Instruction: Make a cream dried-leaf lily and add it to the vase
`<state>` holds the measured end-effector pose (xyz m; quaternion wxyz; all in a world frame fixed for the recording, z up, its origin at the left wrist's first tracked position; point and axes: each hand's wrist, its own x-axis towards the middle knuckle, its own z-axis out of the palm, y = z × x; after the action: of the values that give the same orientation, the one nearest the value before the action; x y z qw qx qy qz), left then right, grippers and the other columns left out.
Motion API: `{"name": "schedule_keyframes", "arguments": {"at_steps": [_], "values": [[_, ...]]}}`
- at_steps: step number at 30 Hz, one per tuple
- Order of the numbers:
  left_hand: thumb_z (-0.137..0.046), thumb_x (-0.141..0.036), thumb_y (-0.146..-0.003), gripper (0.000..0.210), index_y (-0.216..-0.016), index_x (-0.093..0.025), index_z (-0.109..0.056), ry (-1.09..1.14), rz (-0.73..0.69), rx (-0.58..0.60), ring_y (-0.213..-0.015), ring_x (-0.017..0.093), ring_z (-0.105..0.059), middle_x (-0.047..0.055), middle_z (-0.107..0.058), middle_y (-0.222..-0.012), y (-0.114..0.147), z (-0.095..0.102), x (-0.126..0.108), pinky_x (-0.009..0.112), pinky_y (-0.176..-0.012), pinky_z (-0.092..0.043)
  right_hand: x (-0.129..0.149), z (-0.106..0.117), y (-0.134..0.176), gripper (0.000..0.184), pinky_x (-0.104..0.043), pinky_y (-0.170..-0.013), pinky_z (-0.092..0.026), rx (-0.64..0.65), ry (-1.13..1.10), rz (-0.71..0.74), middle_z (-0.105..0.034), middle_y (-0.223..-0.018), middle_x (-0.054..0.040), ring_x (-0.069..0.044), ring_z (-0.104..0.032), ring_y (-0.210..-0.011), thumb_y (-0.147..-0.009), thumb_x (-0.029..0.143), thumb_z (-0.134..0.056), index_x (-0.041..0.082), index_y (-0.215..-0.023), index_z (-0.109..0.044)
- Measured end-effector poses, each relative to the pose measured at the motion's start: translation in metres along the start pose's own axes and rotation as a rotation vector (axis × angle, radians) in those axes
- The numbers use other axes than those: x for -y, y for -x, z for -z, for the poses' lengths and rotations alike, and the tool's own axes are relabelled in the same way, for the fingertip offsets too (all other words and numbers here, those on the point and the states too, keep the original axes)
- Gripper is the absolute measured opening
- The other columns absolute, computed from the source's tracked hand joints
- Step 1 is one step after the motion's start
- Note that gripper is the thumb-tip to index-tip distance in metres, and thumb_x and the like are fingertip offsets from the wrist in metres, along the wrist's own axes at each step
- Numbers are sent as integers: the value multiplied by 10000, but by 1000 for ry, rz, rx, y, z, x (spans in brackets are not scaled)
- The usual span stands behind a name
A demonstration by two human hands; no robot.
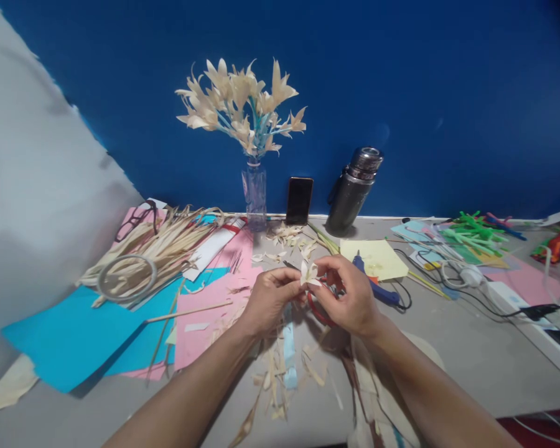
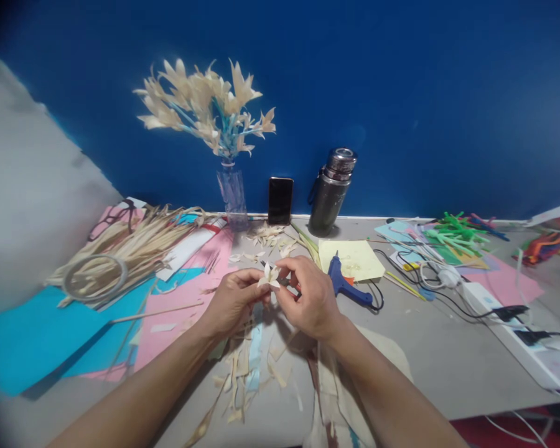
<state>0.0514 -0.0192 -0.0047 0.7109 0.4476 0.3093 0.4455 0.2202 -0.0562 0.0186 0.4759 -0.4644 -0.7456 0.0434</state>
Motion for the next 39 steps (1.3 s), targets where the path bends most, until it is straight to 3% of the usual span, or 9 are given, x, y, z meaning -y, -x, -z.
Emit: {"name": "schedule_keyframes", "arguments": {"at_steps": [7,12,15,23,34,39], "values": [[-827,-312,-706,227,-758,-137,-694,-56,-38,-23,-557,127,-581,17,-649,-611,0,0,0,247,-590,-457,-1,3,-1,324,-270,-573,-446,-23,-44,-53,-638,-899,-30,-139,-536,-644,-804,109,-595,219,-1109,-582],[-767,-262,-765,138,-776,-142,-699,-147,-76,-7,-599,119,-568,11,-641,-655,0,1,0,242,-622,-455,-5,9,-8,178,-255,-543,-448,59,-462,-435,-662,-852,-28,-135,-564,-622,-894,296,-587,200,-1033,-643],[-753,-278,-782,150,-778,-141,-692,-162,-62,26,-593,115,-555,9,-631,-648,1,0,-1,239,-616,-450,-5,14,-12,281,-238,-469,-377,116,-666,-572,-628,-739,-6,-104,-468,-510,-912,427,-585,184,-1033,-659],[-768,-332,-781,214,-809,-131,-699,-138,-8,78,-588,121,-575,30,-657,-686,-1,0,2,249,-608,-470,-4,11,-13,286,-254,-553,-443,209,-601,-608,-614,-683,13,-125,-554,-581,-785,361,-712,162,-984,-659],[-787,-428,-758,321,-839,-126,-713,-40,78,141,-598,146,-619,64,-688,-709,0,0,7,276,-605,-510,-11,2,-8,213,-234,-542,-433,62,-499,-579,-616,-722,15,-120,-562,-599,-808,298,-680,172,-978,-656],[-822,-326,-703,224,-732,-125,-729,-152,25,29,-544,127,-585,41,-664,-597,3,-6,2,242,-564,-470,-9,2,-5,164,-238,-594,-460,58,-418,-499,-632,-745,14,-130,-595,-651,-833,246,-656,184,-985,-658]]}}
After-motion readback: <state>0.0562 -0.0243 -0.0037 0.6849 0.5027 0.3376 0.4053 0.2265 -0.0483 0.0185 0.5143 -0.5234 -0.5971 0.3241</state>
